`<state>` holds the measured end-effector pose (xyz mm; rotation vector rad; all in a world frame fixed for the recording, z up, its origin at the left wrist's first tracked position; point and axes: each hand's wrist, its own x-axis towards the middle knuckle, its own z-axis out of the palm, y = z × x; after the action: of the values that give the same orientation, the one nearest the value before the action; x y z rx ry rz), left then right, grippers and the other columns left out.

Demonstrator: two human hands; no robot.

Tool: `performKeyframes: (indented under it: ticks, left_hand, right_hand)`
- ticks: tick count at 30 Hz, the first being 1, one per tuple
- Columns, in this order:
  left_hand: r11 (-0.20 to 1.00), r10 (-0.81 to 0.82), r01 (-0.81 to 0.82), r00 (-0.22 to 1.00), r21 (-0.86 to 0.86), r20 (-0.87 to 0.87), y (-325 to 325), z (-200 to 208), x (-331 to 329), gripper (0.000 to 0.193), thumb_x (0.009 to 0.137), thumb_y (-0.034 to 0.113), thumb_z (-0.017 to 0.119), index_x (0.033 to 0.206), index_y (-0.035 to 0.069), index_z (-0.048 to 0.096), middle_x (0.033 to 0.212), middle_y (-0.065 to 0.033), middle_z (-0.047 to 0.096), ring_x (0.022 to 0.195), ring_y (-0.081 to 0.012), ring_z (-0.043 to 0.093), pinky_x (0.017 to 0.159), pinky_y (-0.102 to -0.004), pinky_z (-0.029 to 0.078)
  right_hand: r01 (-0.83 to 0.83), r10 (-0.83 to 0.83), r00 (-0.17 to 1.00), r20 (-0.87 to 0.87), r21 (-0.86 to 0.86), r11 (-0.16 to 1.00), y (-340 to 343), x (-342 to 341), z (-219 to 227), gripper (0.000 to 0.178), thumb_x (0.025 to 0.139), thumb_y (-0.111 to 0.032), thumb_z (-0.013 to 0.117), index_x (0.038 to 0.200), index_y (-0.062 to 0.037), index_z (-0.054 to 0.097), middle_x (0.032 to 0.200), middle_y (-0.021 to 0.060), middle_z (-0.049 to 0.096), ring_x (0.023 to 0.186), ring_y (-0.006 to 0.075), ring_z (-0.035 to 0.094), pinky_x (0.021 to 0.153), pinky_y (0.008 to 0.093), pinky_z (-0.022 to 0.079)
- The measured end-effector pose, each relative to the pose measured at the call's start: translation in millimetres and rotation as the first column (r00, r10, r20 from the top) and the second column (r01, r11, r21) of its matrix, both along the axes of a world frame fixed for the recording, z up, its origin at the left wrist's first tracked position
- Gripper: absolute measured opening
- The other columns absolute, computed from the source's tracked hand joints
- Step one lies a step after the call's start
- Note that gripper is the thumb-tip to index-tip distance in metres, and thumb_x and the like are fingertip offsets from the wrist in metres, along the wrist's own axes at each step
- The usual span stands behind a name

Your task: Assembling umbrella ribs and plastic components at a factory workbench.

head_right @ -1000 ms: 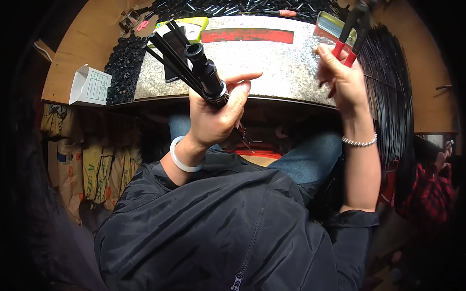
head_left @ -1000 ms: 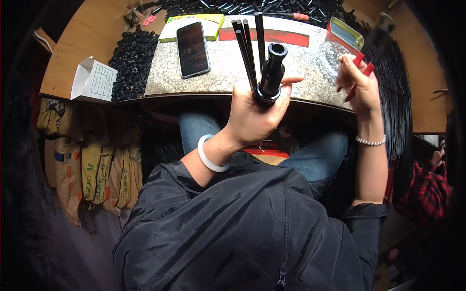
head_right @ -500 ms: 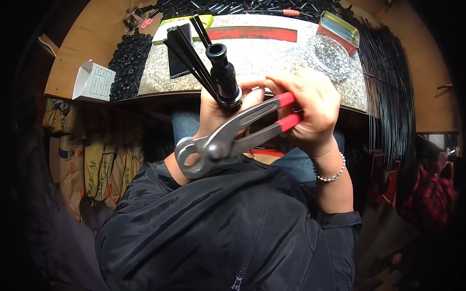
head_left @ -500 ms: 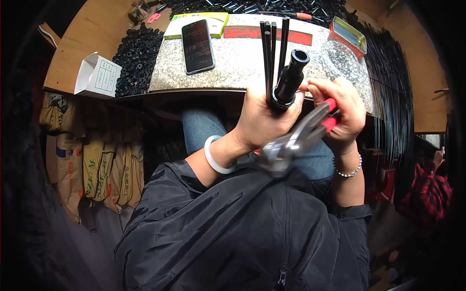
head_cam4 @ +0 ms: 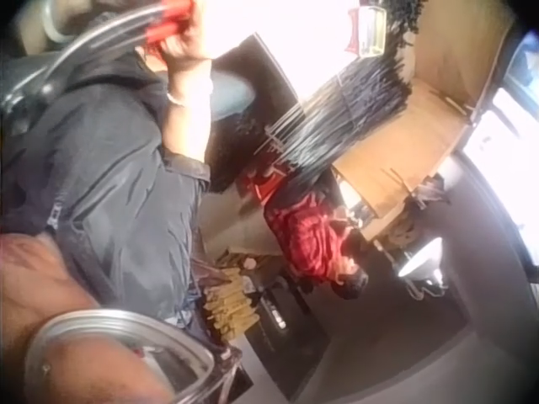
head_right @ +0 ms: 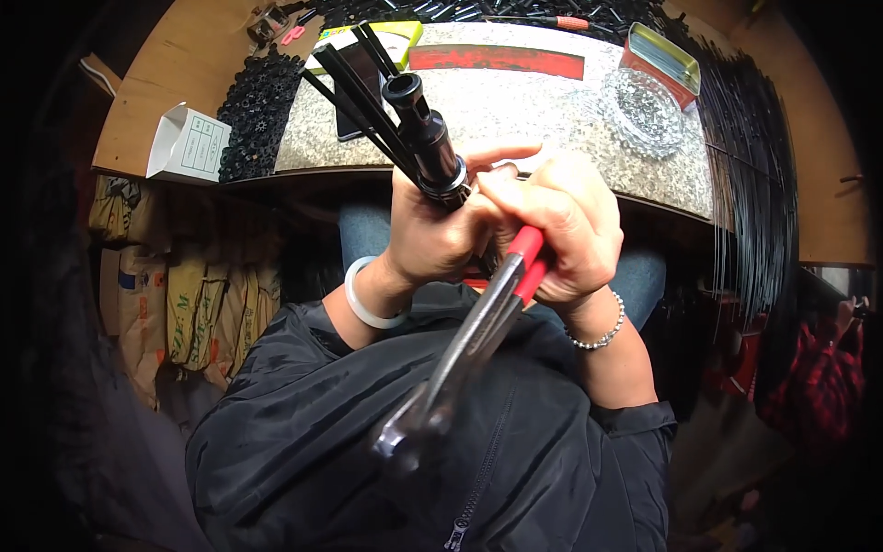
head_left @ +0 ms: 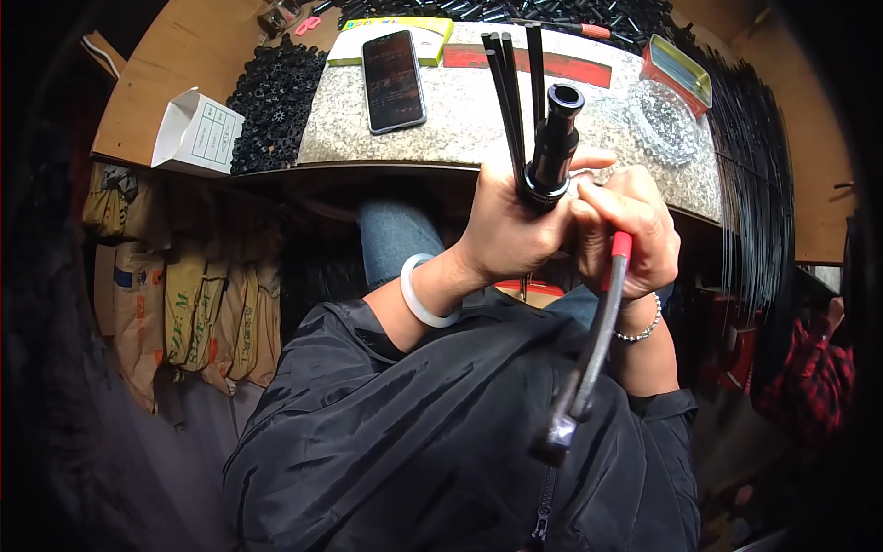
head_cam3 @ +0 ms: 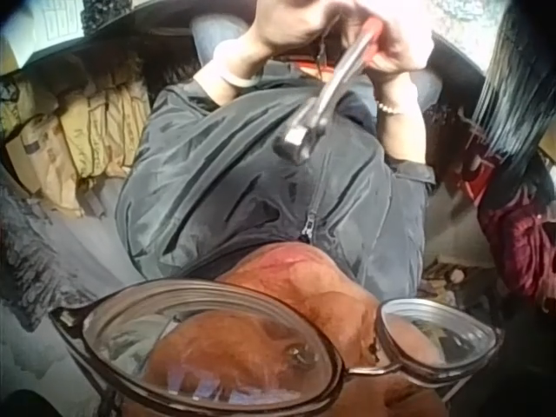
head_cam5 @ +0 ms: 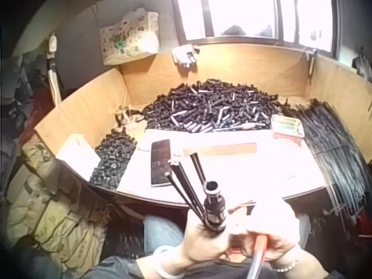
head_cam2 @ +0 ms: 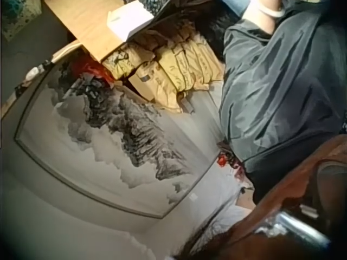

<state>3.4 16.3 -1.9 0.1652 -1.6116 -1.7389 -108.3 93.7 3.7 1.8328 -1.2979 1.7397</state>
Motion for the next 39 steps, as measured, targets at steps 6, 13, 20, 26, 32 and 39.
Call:
performKeyframes:
  ticks: [6, 13, 20, 26, 32, 39]
  left_hand:
    - [0.997, 0.064, -0.069, 0.992, -0.045, -0.110, -1, -3, -5, 0.024, 0.074, -0.004, 0.061, 0.098, -0.006, 0.064, 0.101, -0.0160, 0.067, 0.074, -0.0081, 0.060, 0.063, -0.0245, 0.050]
    - [0.998, -0.006, -0.001, 0.993, -0.057, -0.116, -5, -7, -2, 0.029, 0.078, -0.001, 0.066, 0.105, -0.009, 0.062, 0.106, -0.0171, 0.065, 0.081, -0.0127, 0.063, 0.071, -0.0256, 0.052]
    - [0.934, -0.083, 0.071, 0.996, 0.349, 0.020, -3, 2, -1, 0.013, 0.075, 0.005, 0.069, 0.088, 0.001, 0.067, 0.105, -0.0159, 0.065, 0.078, -0.0171, 0.064, 0.069, -0.0288, 0.050]
    - [0.976, 0.147, -0.148, 0.989, 0.157, 0.018, -11, 16, 6, 0.023, 0.086, -0.001, 0.056, 0.106, -0.004, 0.065, 0.058, 0.0055, 0.054, 0.050, 0.0006, 0.046, 0.044, -0.0181, 0.034]
    - [0.966, 0.123, -0.103, 0.990, 0.238, -0.073, -21, 17, 11, 0.021, 0.086, -0.003, 0.051, 0.102, -0.006, 0.065, 0.058, 0.0004, 0.059, 0.045, -0.0007, 0.047, 0.040, -0.0174, 0.033]
    - [0.998, 0.006, 0.000, 0.995, 0.060, -0.096, -24, 14, 6, 0.042, 0.076, -0.015, 0.037, 0.115, -0.017, 0.051, 0.056, 0.0006, 0.047, 0.039, -0.0036, 0.041, 0.038, -0.0164, 0.031]
  right_hand:
    - [-0.020, 0.020, 0.999, 0.032, -0.025, 0.999, -5, 6, 0, 0.021, 0.071, -0.011, 0.074, 0.088, -0.0010, 0.066, 0.064, 0.0040, 0.052, 0.055, 0.0170, 0.051, 0.050, 0.0283, 0.040]
    - [-0.008, 0.009, 1.000, 0.030, -0.011, 1.000, -7, 7, 1, 0.022, 0.068, -0.008, 0.077, 0.086, -0.0015, 0.066, 0.064, 0.0041, 0.053, 0.055, 0.0168, 0.052, 0.051, 0.0280, 0.041]
    - [-0.275, 0.123, 0.901, 0.416, 0.330, 0.903, -4, 0, 28, 0.016, 0.068, 0.002, 0.075, 0.080, -0.0001, 0.065, 0.066, 0.0023, 0.061, 0.059, 0.0071, 0.056, 0.055, 0.0205, 0.045]
    - [-0.452, -0.008, 0.813, 0.582, 0.639, 0.622, 19, -6, 58, 0.021, 0.092, -0.004, 0.050, 0.113, -0.0002, 0.053, 0.072, -0.0006, 0.053, 0.061, 0.0047, 0.049, 0.055, 0.0191, 0.042]
    - [-0.664, -0.021, 0.739, 0.673, 0.734, 0.143, 55, -21, 66, 0.043, 0.094, -0.017, 0.051, 0.134, -0.0038, 0.042, 0.081, 0.0038, 0.063, 0.067, 0.0083, 0.058, 0.059, 0.0208, 0.044]
    - [-0.505, 0.014, 0.863, 0.505, 0.863, 0.026, 51, -34, 99, 0.037, 0.095, -0.018, 0.051, 0.128, -0.0023, 0.048, 0.070, 0.0010, 0.057, 0.060, 0.0075, 0.050, 0.058, 0.0217, 0.044]
